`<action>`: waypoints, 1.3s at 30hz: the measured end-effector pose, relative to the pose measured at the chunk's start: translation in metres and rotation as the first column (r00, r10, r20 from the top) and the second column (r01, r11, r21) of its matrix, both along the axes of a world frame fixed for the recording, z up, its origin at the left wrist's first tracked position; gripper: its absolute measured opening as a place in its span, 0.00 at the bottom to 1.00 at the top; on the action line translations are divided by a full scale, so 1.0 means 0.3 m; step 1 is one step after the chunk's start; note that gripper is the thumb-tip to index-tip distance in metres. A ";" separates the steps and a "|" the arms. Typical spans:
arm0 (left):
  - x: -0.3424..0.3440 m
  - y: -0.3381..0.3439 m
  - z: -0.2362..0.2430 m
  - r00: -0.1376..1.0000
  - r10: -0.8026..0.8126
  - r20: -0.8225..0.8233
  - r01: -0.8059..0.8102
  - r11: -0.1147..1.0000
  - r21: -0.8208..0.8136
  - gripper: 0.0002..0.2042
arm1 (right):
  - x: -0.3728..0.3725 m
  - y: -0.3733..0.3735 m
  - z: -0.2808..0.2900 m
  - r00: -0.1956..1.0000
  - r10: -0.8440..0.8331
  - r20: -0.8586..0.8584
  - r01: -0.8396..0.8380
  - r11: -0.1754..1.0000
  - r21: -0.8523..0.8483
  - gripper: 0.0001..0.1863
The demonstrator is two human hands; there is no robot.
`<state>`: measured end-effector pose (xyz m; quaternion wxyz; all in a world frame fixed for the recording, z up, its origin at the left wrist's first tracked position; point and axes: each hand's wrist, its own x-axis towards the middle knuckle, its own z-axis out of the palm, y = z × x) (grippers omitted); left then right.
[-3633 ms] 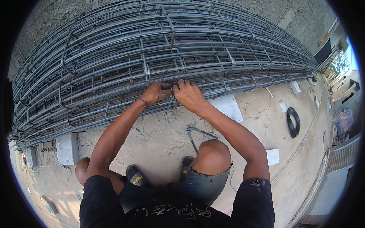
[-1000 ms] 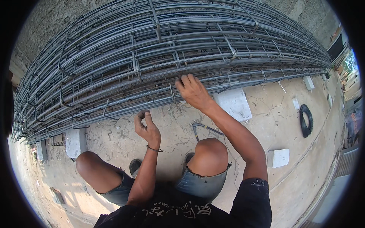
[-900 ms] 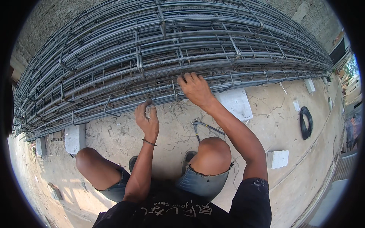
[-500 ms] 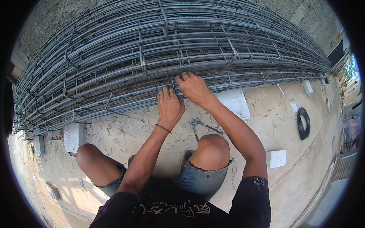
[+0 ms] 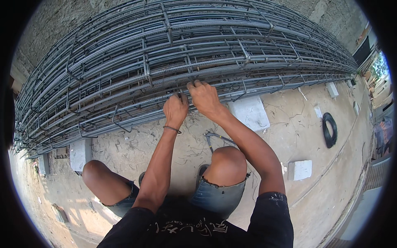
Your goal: The person secures horizontal steel rebar rods to vertical cage supports by hand using thin metal wire and a pair of pliers. The person wraps the wire around the intersection and twists it tightly using the pliers to fix the structure in place.
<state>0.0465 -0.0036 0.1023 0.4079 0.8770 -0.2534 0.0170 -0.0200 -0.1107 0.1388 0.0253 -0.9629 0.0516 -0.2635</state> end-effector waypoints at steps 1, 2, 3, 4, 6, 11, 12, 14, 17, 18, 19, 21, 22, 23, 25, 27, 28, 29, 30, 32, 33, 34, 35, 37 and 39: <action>-0.009 0.002 0.005 1.000 -0.005 -0.002 0.005 1.000 0.023 0.15 | -0.001 0.002 -0.008 1.000 0.014 0.012 -0.014 1.000 -0.027 0.14; -0.023 0.005 0.008 1.000 -0.010 -0.005 0.010 0.999 0.046 0.15 | -0.007 0.003 -0.015 1.000 0.006 0.019 -0.005 0.998 -0.067 0.13; -0.027 0.012 0.012 1.000 -0.007 -0.005 0.007 0.998 0.068 0.15 | -0.010 0.014 -0.008 1.000 0.006 0.028 -0.003 0.994 -0.107 0.13; -0.022 0.011 -0.001 1.000 0.005 0.007 -0.005 0.998 0.055 0.15 | -0.009 0.021 -0.005 0.999 0.006 0.037 -0.001 0.989 -0.148 0.13; -0.009 0.000 -0.025 0.999 0.024 0.030 -0.025 0.999 0.024 0.15 | 0.000 0.022 -0.014 0.999 0.030 0.043 -0.022 0.986 -0.168 0.16; -0.031 -0.012 -0.061 0.997 0.068 0.046 -0.067 0.998 -0.022 0.13 | 0.012 0.016 -0.017 0.997 0.069 0.046 -0.054 0.959 -0.277 0.19; -0.034 -0.021 -0.063 0.995 0.077 0.062 -0.076 0.997 -0.032 0.13 | 0.014 0.011 -0.015 0.995 0.079 0.058 -0.060 0.958 -0.282 0.19; -0.041 -0.042 -0.066 0.993 0.113 0.038 -0.110 0.991 -0.074 0.12 | 0.015 0.005 -0.010 0.997 0.077 0.019 -0.069 0.958 -0.280 0.20; -0.030 -0.034 -0.090 0.989 0.136 0.063 -0.129 0.985 -0.113 0.10 | 0.025 0.034 0.033 0.992 0.090 -0.087 -0.113 0.944 -0.311 0.21; -0.034 -0.033 -0.087 0.989 0.127 0.079 -0.117 0.985 -0.125 0.10 | 0.030 0.033 0.056 0.990 0.104 -0.094 -0.131 0.924 -0.360 0.20; -0.035 -0.032 -0.085 0.993 0.106 0.051 -0.101 0.990 -0.097 0.08 | 0.039 0.031 0.070 0.988 0.118 -0.102 -0.150 0.901 -0.408 0.19; -0.036 -0.034 -0.075 0.998 0.067 -0.005 -0.068 0.997 -0.048 0.06 | 0.068 0.019 0.079 0.967 0.149 -0.208 -0.229 0.867 -0.442 0.18; -0.038 -0.041 -0.072 0.998 0.066 -0.007 -0.066 0.996 -0.060 0.06 | 0.081 0.012 0.088 0.952 0.161 -0.261 -0.270 0.847 -0.459 0.18; -0.043 -0.048 -0.070 0.998 0.064 -0.009 -0.065 0.995 -0.073 0.06 | 0.086 0.001 0.101 0.927 0.145 -0.345 -0.299 0.843 -0.447 0.18; -0.040 -0.048 -0.096 0.994 0.108 0.025 -0.104 0.986 -0.128 0.06 | 0.096 -0.003 0.130 0.854 0.133 -0.502 -0.371 0.834 -0.409 0.18; -0.043 -0.058 -0.109 0.981 0.172 0.089 -0.149 0.963 -0.225 0.07 | 0.079 -0.013 0.127 0.887 0.171 -0.430 -0.340 0.871 -0.355 0.17; -0.041 -0.057 -0.112 0.984 0.169 0.062 -0.151 0.962 -0.227 0.07 | 0.072 -0.016 0.124 0.900 0.183 -0.395 -0.324 0.888 -0.326 0.16; -0.039 -0.055 -0.114 0.986 0.165 0.037 -0.153 0.962 -0.227 0.07 | 0.075 -0.019 0.121 0.899 0.201 -0.389 -0.343 0.876 -0.340 0.15; -0.040 -0.056 -0.106 0.988 0.154 0.011 -0.148 0.962 -0.230 0.07 | 0.073 -0.015 0.134 0.899 0.212 -0.383 -0.355 0.865 -0.354 0.15; -0.045 -0.049 -0.091 0.990 0.138 0.029 -0.128 0.967 -0.222 0.08 | 0.076 0.007 0.149 0.902 0.248 -0.353 -0.402 0.782 -0.476 0.13; -0.048 -0.046 -0.092 0.991 0.129 0.036 -0.119 0.969 -0.216 0.08 | 0.080 0.038 0.151 0.901 0.276 -0.334 -0.427 0.699 -0.574 0.13; -0.046 -0.044 -0.097 0.989 0.141 0.036 -0.129 0.966 -0.223 0.08 | 0.086 0.057 0.152 0.897 0.307 -0.318 -0.441 0.604 -0.663 0.13; -0.043 -0.039 -0.099 0.988 0.153 0.037 -0.140 0.963 -0.231 0.07 | 0.106 0.053 0.142 0.874 0.330 -0.357 -0.486 0.613 -0.623 0.12; -0.055 -0.052 -0.095 0.988 0.147 0.035 -0.135 0.963 -0.232 0.07 | 0.155 0.003 0.107 0.826 0.362 -0.433 -0.559 0.627 -0.542 0.10; -0.063 -0.055 -0.088 0.990 0.135 0.030 -0.126 0.971 -0.205 0.06 | 0.186 -0.032 0.093 0.756 0.351 -0.552 -0.644 0.545 -0.536 0.09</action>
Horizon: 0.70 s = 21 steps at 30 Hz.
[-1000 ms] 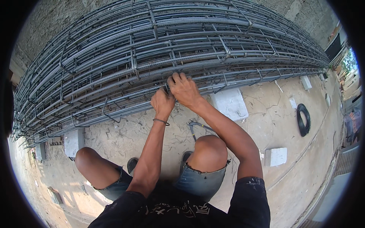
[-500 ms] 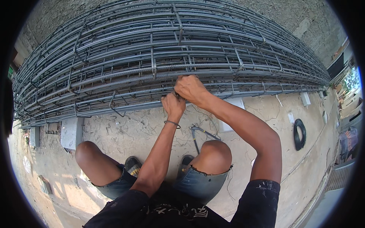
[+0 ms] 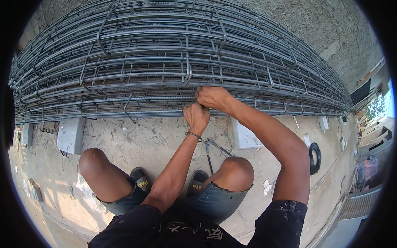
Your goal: The person secures horizontal steel rebar rods to vertical cage supports by hand using thin metal wire and a pair of pliers. The person wraps the wire around the intersection and twists it tightly using the pliers to fix the structure in place.
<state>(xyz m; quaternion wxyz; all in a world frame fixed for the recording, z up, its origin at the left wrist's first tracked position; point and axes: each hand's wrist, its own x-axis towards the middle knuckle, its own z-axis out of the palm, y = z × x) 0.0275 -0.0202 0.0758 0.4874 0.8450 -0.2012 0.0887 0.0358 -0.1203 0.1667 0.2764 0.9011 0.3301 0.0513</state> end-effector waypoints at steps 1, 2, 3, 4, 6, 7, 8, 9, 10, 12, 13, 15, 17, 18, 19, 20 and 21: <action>0.002 0.002 0.001 1.000 0.007 0.013 -0.007 1.000 -0.006 0.06 | 0.012 -0.008 0.000 0.998 0.027 -0.051 -0.030 0.998 -0.047 0.09; 0.004 0.002 0.003 1.000 0.014 0.025 -0.014 1.000 -0.012 0.06 | 0.016 -0.017 0.001 0.998 0.021 -0.052 -0.024 0.998 -0.059 0.08; 0.005 0.007 0.005 0.999 0.020 0.033 -0.020 1.000 -0.017 0.06 | 0.016 -0.012 0.011 0.998 0.014 -0.058 -0.019 0.997 -0.070 0.08; 0.008 0.011 0.007 0.999 0.024 0.021 -0.024 0.999 -0.025 0.06 | 0.016 -0.005 0.020 0.998 0.007 -0.064 -0.012 0.997 -0.082 0.07; 0.012 0.013 0.022 1.000 0.028 -0.001 -0.028 0.999 -0.043 0.05 | 0.011 -0.007 0.024 0.999 0.011 -0.039 -0.013 0.999 -0.044 0.07; 0.011 0.014 0.033 0.999 0.020 -0.027 -0.021 0.999 -0.046 0.05 | 0.009 -0.011 0.027 1.000 0.011 -0.025 -0.012 1.000 -0.027 0.08; 0.009 0.015 0.044 0.999 0.012 -0.053 -0.015 0.999 -0.050 0.05 | 0.010 -0.017 0.031 1.000 0.002 -0.026 -0.003 1.000 -0.029 0.07; 0.000 0.017 0.052 0.997 0.001 -0.082 -0.006 0.999 -0.050 0.05 | 0.005 -0.018 0.032 1.000 -0.010 -0.029 0.009 1.000 -0.029 0.07; -0.007 0.016 0.061 0.995 -0.005 -0.103 0.002 0.999 -0.036 0.04 | 0.000 -0.019 0.031 0.999 -0.023 -0.033 0.022 0.999 -0.028 0.07; -0.013 0.014 0.073 0.990 -0.012 -0.141 0.011 1.000 -0.005 0.05 | 0.000 -0.005 0.030 0.993 -0.086 -0.078 0.083 0.996 -0.038 0.06; -0.015 0.009 0.064 0.993 0.033 -0.111 -0.037 0.999 -0.039 0.05 | 0.004 0.009 0.032 0.989 -0.114 -0.098 0.111 0.993 -0.043 0.06; -0.019 0.005 0.052 0.991 0.122 -0.057 -0.128 0.986 -0.106 0.04 | -0.001 0.049 0.061 0.970 -0.184 -0.158 0.181 0.983 -0.035 0.06; -0.008 0.000 0.054 0.981 0.111 -0.158 -0.132 0.983 -0.129 0.04 | -0.004 0.072 0.068 0.950 -0.242 -0.197 0.244 0.970 -0.011 0.06; -0.002 -0.009 0.063 0.974 0.101 -0.204 -0.132 0.981 -0.146 0.05 | -0.006 0.071 0.072 0.942 -0.268 -0.200 0.275 0.962 0.005 0.07; 0.001 -0.017 0.070 0.965 0.097 -0.243 -0.133 0.981 -0.138 0.05 | -0.008 0.069 0.075 0.934 -0.294 -0.205 0.305 0.952 0.021 0.07; 0.001 -0.024 0.076 0.955 0.093 -0.282 -0.134 0.982 -0.130 0.05 | -0.011 0.058 0.069 0.933 -0.291 -0.213 0.313 0.947 0.074 0.07; 0.002 -0.034 0.074 0.943 0.090 -0.320 -0.135 0.983 -0.123 0.05 | -0.014 0.048 0.065 0.932 -0.288 -0.220 0.319 0.939 0.125 0.07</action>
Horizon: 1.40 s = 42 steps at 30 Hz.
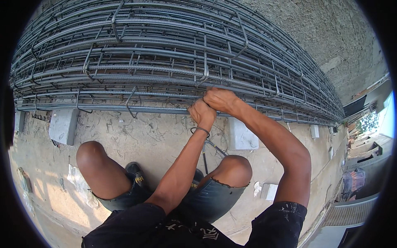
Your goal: The person secures horizontal steel rebar rods to vertical cage supports by hand using thin metal wire and a pair of pliers. The person wraps the wire around the intersection and twists it tightly using the pliers to fix the structure in place.
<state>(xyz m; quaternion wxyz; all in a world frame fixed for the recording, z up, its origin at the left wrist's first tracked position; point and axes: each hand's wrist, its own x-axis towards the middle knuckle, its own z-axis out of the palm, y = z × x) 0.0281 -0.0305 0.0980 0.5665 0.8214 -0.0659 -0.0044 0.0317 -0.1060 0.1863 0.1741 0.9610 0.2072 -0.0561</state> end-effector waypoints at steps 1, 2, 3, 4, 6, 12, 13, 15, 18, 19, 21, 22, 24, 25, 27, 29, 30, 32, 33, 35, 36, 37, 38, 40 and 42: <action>0.001 -0.007 -0.005 0.999 0.011 0.036 -0.011 1.000 -0.005 0.06 | -0.004 -0.011 -0.004 1.000 -0.009 0.008 0.009 0.999 0.051 0.07; 0.002 -0.013 -0.011 0.997 0.021 0.072 -0.020 1.000 -0.010 0.06 | -0.012 -0.024 -0.008 0.999 -0.042 0.010 0.041 0.996 0.078 0.07; 0.014 -0.019 -0.019 0.993 0.038 0.112 -0.036 0.999 -0.016 0.07 | -0.014 -0.019 0.001 0.998 -0.068 0.016 0.066 0.992 0.105 0.07; 0.023 -0.023 -0.027 0.992 0.030 0.119 -0.028 0.999 -0.020 0.07 | -0.017 -0.016 0.011 0.995 -0.094 0.022 0.091 0.987 0.131 0.07; 0.028 -0.020 -0.042 0.992 0.010 0.125 -0.007 1.000 -0.025 0.08 | -0.033 -0.001 0.032 0.978 -0.205 0.040 0.196 0.967 0.161 0.07; 0.014 -0.021 -0.039 0.991 0.052 0.125 -0.052 0.999 -0.002 0.07 | -0.089 0.030 0.052 0.965 -0.233 0.121 0.209 0.960 0.184 0.10; 0.015 -0.018 -0.041 0.987 0.052 0.150 -0.052 0.999 -0.005 0.07 | -0.092 0.026 0.058 0.968 -0.210 0.135 0.179 0.961 0.212 0.11; 0.015 -0.011 -0.048 0.978 0.049 0.201 -0.047 0.999 -0.013 0.07 | -0.079 -0.010 0.039 0.980 -0.044 0.194 0.018 0.991 0.134 0.13; 0.015 -0.020 -0.059 0.962 0.092 0.256 -0.087 0.996 -0.029 0.08 | -0.064 -0.039 0.008 0.966 0.092 0.240 -0.104 0.994 0.038 0.14; 0.011 -0.023 -0.059 0.962 0.090 0.256 -0.087 0.996 -0.023 0.09 | -0.059 -0.044 0.002 0.961 0.120 0.249 -0.126 0.992 0.011 0.14; 0.004 -0.024 -0.057 0.962 0.091 0.258 -0.092 0.996 -0.008 0.09 | -0.053 -0.053 -0.013 0.956 0.127 0.265 -0.135 0.991 0.011 0.14; 0.005 -0.025 -0.053 0.963 0.105 0.248 -0.102 0.994 -0.026 0.09 | -0.050 -0.053 -0.016 0.953 0.133 0.273 -0.141 0.990 0.011 0.14; 0.003 -0.026 -0.043 0.966 0.131 0.223 -0.121 0.991 -0.059 0.09 | -0.060 -0.042 -0.019 0.962 -0.005 0.273 -0.004 0.999 0.033 0.14; 0.001 -0.027 -0.037 0.966 0.143 0.214 -0.134 0.989 -0.055 0.09 | -0.067 -0.033 -0.018 0.960 -0.076 0.270 0.066 0.997 0.045 0.14; -0.001 -0.033 -0.025 0.966 0.166 0.199 -0.160 0.986 -0.046 0.10 | -0.076 -0.024 0.002 0.963 -0.111 0.245 0.082 0.989 0.127 0.14; 0.003 -0.034 -0.022 0.958 0.199 0.206 -0.192 0.980 -0.050 0.11 | -0.094 -0.012 0.033 0.958 -0.174 0.229 0.125 0.969 0.214 0.16; 0.003 -0.036 -0.021 0.955 0.210 0.208 -0.203 0.978 -0.054 0.12 | -0.114 -0.007 0.050 0.949 -0.223 0.222 0.163 0.952 0.258 0.17; -0.001 -0.031 -0.025 0.958 0.197 0.208 -0.185 0.980 -0.074 0.12 | -0.141 0.015 0.083 0.922 -0.376 0.095 0.304 0.852 0.427 0.20; -0.004 -0.031 -0.025 0.960 0.187 0.210 -0.173 0.981 -0.084 0.13 | -0.156 0.027 0.104 0.886 -0.462 -0.034 0.407 0.743 0.531 0.21; 0.001 -0.030 -0.028 0.944 0.214 0.250 -0.191 0.975 -0.114 0.13 | -0.152 0.029 0.122 0.771 -0.557 -0.309 0.595 0.456 0.662 0.22; -0.003 -0.030 -0.032 0.938 0.220 0.269 -0.192 0.973 -0.127 0.13 | -0.137 0.024 0.124 0.691 -0.567 -0.448 0.675 0.283 0.682 0.22; -0.005 -0.030 -0.036 0.935 0.222 0.277 -0.195 0.973 -0.122 0.13 | -0.129 0.022 0.122 0.604 -0.546 -0.580 0.736 0.102 0.670 0.22; -0.004 -0.029 -0.041 0.932 0.224 0.286 -0.198 0.973 -0.117 0.13 | -0.128 0.029 0.114 0.615 -0.560 -0.555 0.740 0.167 0.651 0.23; -0.002 -0.028 -0.039 0.928 0.225 0.298 -0.197 0.973 -0.121 0.12 | -0.122 0.039 0.110 0.644 -0.583 -0.496 0.739 0.305 0.601 0.24; -0.008 -0.028 -0.036 0.929 0.214 0.302 -0.183 0.975 -0.128 0.11 | -0.108 -0.025 0.022 0.779 -0.616 -0.121 0.581 0.635 0.509 0.24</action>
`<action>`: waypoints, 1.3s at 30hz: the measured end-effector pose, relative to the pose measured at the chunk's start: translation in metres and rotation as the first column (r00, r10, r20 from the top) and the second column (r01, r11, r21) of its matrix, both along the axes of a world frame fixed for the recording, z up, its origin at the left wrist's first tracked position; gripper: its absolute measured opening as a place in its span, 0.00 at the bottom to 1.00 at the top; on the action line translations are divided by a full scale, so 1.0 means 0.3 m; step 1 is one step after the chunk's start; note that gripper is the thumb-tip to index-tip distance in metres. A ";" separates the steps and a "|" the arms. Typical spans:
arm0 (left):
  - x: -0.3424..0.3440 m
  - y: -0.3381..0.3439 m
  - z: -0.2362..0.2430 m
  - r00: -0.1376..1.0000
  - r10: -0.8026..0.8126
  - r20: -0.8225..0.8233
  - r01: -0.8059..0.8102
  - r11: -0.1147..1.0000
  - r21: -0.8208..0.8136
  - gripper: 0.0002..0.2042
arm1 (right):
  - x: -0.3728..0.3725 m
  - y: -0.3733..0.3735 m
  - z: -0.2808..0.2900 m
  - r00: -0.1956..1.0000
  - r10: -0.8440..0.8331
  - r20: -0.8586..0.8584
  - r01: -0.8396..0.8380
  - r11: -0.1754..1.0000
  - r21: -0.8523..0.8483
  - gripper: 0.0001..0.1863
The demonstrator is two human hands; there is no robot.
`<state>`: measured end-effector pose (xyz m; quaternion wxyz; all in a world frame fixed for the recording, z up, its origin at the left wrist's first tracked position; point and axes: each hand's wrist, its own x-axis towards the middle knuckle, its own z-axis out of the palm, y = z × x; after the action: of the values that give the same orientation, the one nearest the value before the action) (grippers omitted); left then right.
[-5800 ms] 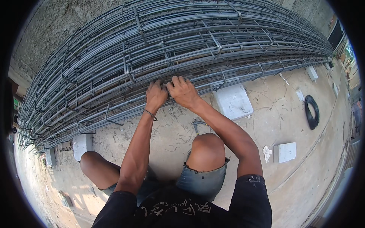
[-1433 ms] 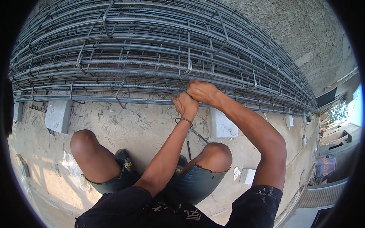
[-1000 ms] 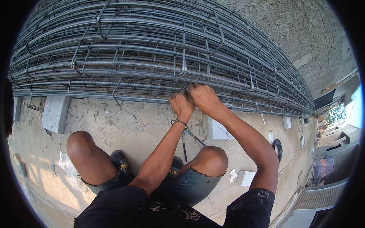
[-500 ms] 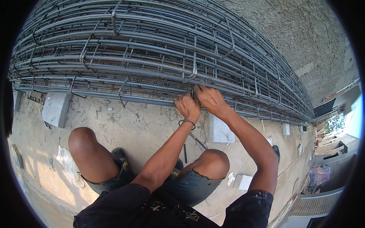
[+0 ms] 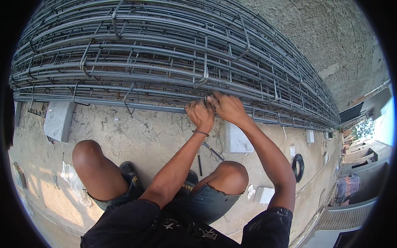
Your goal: The person secures horizontal steel rebar rods to vertical cage supports by hand using thin metal wire and a pair of pliers. The person wraps the wire around the intersection and twists it tightly using the pliers to fix the structure in place.
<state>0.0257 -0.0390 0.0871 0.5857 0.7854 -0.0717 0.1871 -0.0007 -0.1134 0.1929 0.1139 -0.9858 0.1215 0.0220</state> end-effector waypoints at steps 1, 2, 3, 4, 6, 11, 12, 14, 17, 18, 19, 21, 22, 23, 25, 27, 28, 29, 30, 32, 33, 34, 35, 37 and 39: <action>0.000 -0.001 0.001 1.000 0.001 -0.007 -0.001 1.000 0.005 0.11 | 0.022 0.008 0.007 1.000 -0.027 -0.012 0.027 0.999 -0.025 0.23; -0.001 -0.002 0.002 1.000 0.003 -0.015 -0.002 1.000 0.011 0.10 | 0.043 0.017 0.010 0.998 -0.055 -0.024 0.053 0.997 -0.051 0.23; -0.002 -0.003 -0.003 1.000 0.003 -0.023 -0.003 1.000 0.017 0.10 | 0.064 0.028 0.002 1.000 -0.023 0.006 0.024 0.991 -0.132 0.20; -0.001 -0.004 -0.008 1.000 0.002 -0.016 -0.001 1.000 0.012 0.09 | 0.084 0.037 -0.014 0.999 0.010 0.033 -0.003 0.977 -0.213 0.18; 0.006 -0.003 -0.016 1.000 -0.002 -0.001 0.002 1.000 -0.001 0.09 | 0.098 0.041 -0.044 0.994 0.048 0.096 -0.020 0.963 -0.267 0.16; 0.000 0.011 -0.011 0.997 -0.053 0.055 0.054 0.998 -0.013 0.09 | 0.080 -0.002 -0.127 0.952 0.082 0.294 -0.009 0.970 -0.242 0.15; 0.003 0.019 -0.014 0.996 -0.072 0.061 0.073 0.997 -0.013 0.09 | 0.077 -0.005 -0.139 0.950 0.061 0.307 0.005 0.978 -0.208 0.14; -0.001 0.024 -0.012 0.995 -0.090 0.037 0.089 0.996 0.027 0.10 | 0.064 -0.018 -0.156 0.944 0.017 0.330 0.032 0.989 -0.141 0.14; 0.006 0.029 -0.014 0.993 -0.115 0.007 0.114 0.992 0.052 0.10 | 0.041 0.020 -0.125 0.941 -0.127 0.313 0.134 0.991 -0.001 0.14; 0.004 0.025 -0.017 0.992 -0.129 -0.003 0.129 0.990 0.052 0.10 | 0.036 0.027 -0.101 0.953 -0.151 0.264 0.148 0.989 0.031 0.14; 0.004 0.022 -0.021 0.993 -0.116 0.005 0.115 0.992 0.055 0.10 | 0.033 0.034 -0.075 0.962 -0.173 0.213 0.163 0.985 0.061 0.14; 0.008 0.018 -0.025 0.995 -0.092 0.024 0.091 0.994 0.059 0.11 | 0.017 0.024 -0.052 0.976 -0.126 0.178 0.119 0.992 0.052 0.13; 0.004 0.014 -0.022 0.995 -0.095 0.020 0.094 0.994 0.052 0.11 | 0.000 0.009 -0.043 0.980 -0.058 0.191 0.057 0.998 0.012 0.12; -0.001 0.010 -0.019 0.995 -0.097 0.016 0.097 0.994 0.046 0.11 | -0.014 0.002 -0.037 0.979 0.011 0.201 -0.005 1.000 -0.028 0.11; 0.003 0.021 -0.017 0.996 -0.083 0.012 0.082 0.995 0.063 0.10 | -0.036 0.036 -0.001 0.990 0.093 0.106 -0.073 0.981 -0.178 0.09; 0.004 0.027 -0.018 0.998 -0.066 0.013 0.065 0.994 0.089 0.09 | -0.041 0.044 -0.001 0.961 0.252 0.112 -0.205 0.924 -0.321 0.12; 0.003 0.021 -0.022 0.998 -0.058 0.028 0.056 0.995 0.081 0.10 | -0.035 0.037 -0.013 0.915 0.372 0.158 -0.285 0.871 -0.401 0.14; 0.005 0.017 -0.026 0.998 -0.048 0.042 0.045 0.996 0.074 0.10 | -0.028 0.027 -0.024 0.851 0.488 0.191 -0.353 0.803 -0.480 0.17; 0.009 0.016 -0.023 0.998 -0.035 0.061 0.031 0.997 0.068 0.11 | -0.016 0.007 -0.025 0.844 0.513 0.156 -0.387 0.785 -0.484 0.19; 0.002 0.009 -0.014 0.998 -0.055 0.043 0.052 0.997 0.058 0.10 | 0.003 -0.035 -0.022 0.824 0.561 0.084 -0.457 0.744 -0.488 0.22; 0.003 0.008 -0.012 0.998 -0.058 0.033 0.056 0.997 0.053 0.10 | 0.007 -0.039 -0.024 0.820 0.566 0.085 -0.462 0.742 -0.487 0.22; 0.006 0.008 -0.011 0.998 -0.055 0.031 0.054 0.997 0.056 0.10 | 0.010 -0.041 -0.026 0.816 0.571 0.085 -0.467 0.740 -0.485 0.22; 0.008 0.009 -0.010 0.998 -0.053 0.028 0.052 0.997 0.059 0.10 | 0.014 -0.043 -0.025 0.813 0.576 0.085 -0.471 0.737 -0.484 0.22; 0.012 0.010 -0.021 0.999 -0.046 0.027 0.044 0.997 0.069 0.09 | 0.030 -0.028 -0.026 0.851 0.524 0.024 -0.456 0.762 -0.460 0.22; 0.016 0.010 -0.026 0.999 -0.033 0.032 0.030 0.997 0.076 0.09 | 0.043 -0.019 -0.035 0.874 0.486 0.005 -0.430 0.776 -0.461 0.21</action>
<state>0.0304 -0.0360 0.0794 0.5571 0.8025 -0.1008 0.1881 0.0123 -0.1190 0.1822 -0.1165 -0.9841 -0.1278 -0.0404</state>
